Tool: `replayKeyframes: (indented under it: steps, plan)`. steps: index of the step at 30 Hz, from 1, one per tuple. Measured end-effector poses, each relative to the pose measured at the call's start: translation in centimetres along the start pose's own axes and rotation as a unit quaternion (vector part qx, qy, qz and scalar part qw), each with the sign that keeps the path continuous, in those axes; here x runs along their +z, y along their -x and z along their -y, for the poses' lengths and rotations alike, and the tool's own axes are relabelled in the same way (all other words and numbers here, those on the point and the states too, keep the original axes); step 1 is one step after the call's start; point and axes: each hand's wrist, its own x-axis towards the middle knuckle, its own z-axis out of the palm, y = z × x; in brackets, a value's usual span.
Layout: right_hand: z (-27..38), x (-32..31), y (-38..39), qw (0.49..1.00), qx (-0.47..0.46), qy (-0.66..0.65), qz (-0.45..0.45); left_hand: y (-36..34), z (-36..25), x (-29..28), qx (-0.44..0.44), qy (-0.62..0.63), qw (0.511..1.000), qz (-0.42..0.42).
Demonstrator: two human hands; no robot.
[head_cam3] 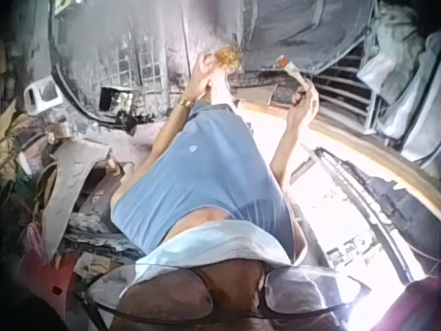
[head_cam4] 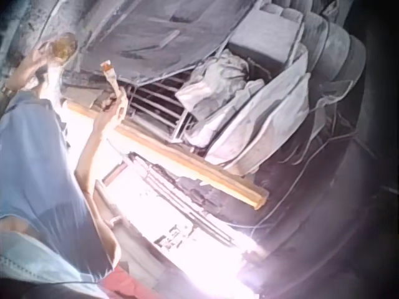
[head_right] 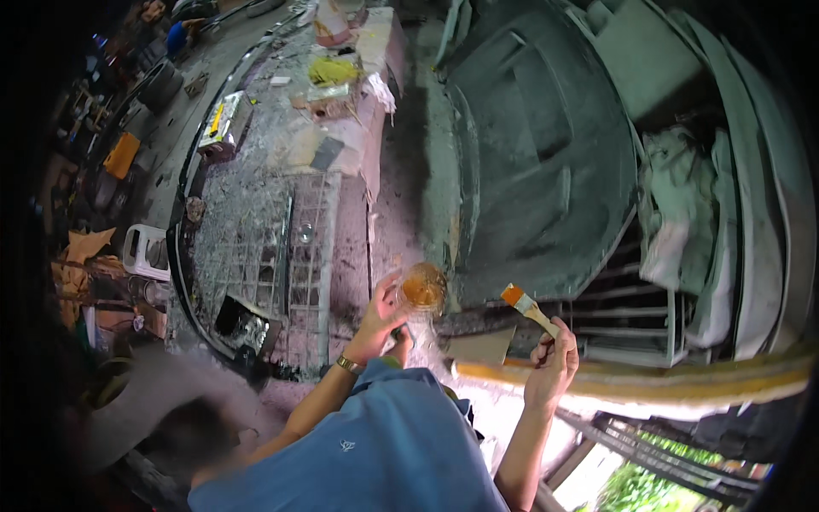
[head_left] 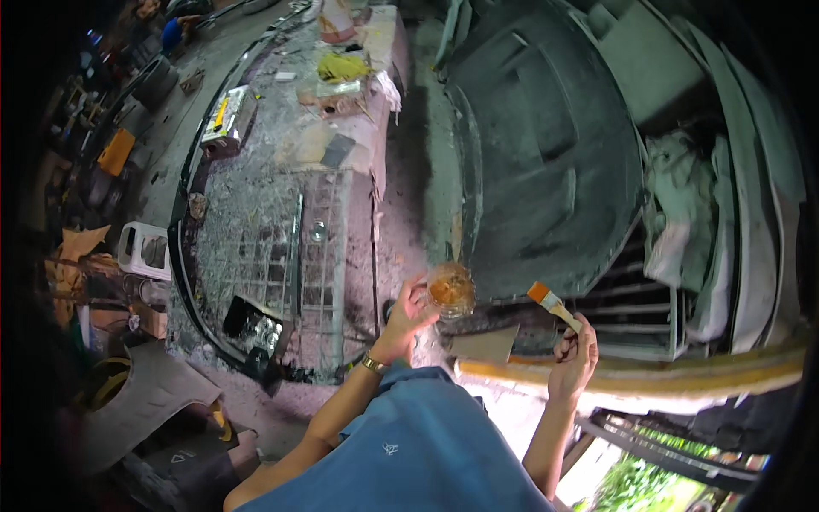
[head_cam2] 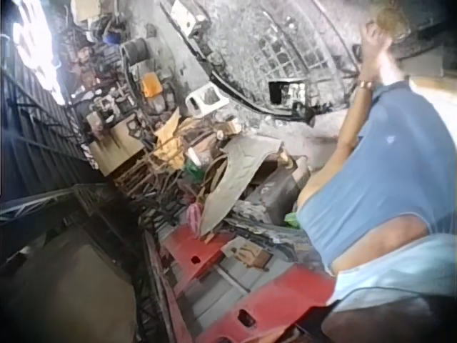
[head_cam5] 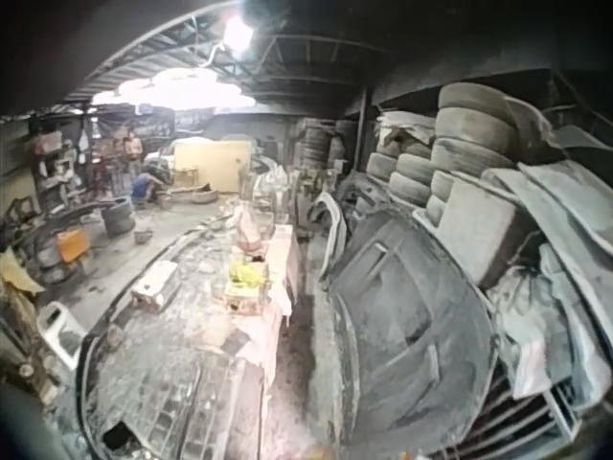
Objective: The person applies a liquid from a container onto a car bumper component using a brush. The person repeatedly dips the brush into the container and wipes it along the surface of the car part.
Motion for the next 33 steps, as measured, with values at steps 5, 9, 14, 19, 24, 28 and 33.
replayKeyframes:
  steps: [5,9,14,19,24,28,33]
  plan:
    - [0.0,7.9,-9.3,0.998,-0.018,0.032,0.058,-7.1,-3.9,-2.1,0.05,0.025,0.998,-0.019]
    - [-0.7,13.3,-16.1,0.996,-0.024,0.025,0.083,-11.5,-5.4,-4.6,0.114,-0.009,0.992,-0.057]
    - [-3.2,19.1,-24.8,0.997,0.028,-0.008,0.069,-16.6,-7.8,-5.6,0.1,0.029,0.988,-0.116]
    - [-6.8,23.7,-35.8,0.997,0.047,-0.001,0.056,-26.1,-8.2,-6.7,0.098,-0.006,0.985,-0.145]
    - [-7.4,28.6,-46.3,0.997,0.063,-0.012,0.042,-39.0,-12.1,-4.9,0.013,-0.024,0.987,-0.159]
    - [-6.3,31.3,-54.6,0.997,0.069,0.002,0.047,-49.3,-16.5,-3.0,0.023,-0.081,0.99,-0.111]
    - [-4.8,35.8,-62.7,0.995,0.065,-0.025,0.068,-59.3,-20.3,-1.5,0.032,-0.068,0.99,-0.12]
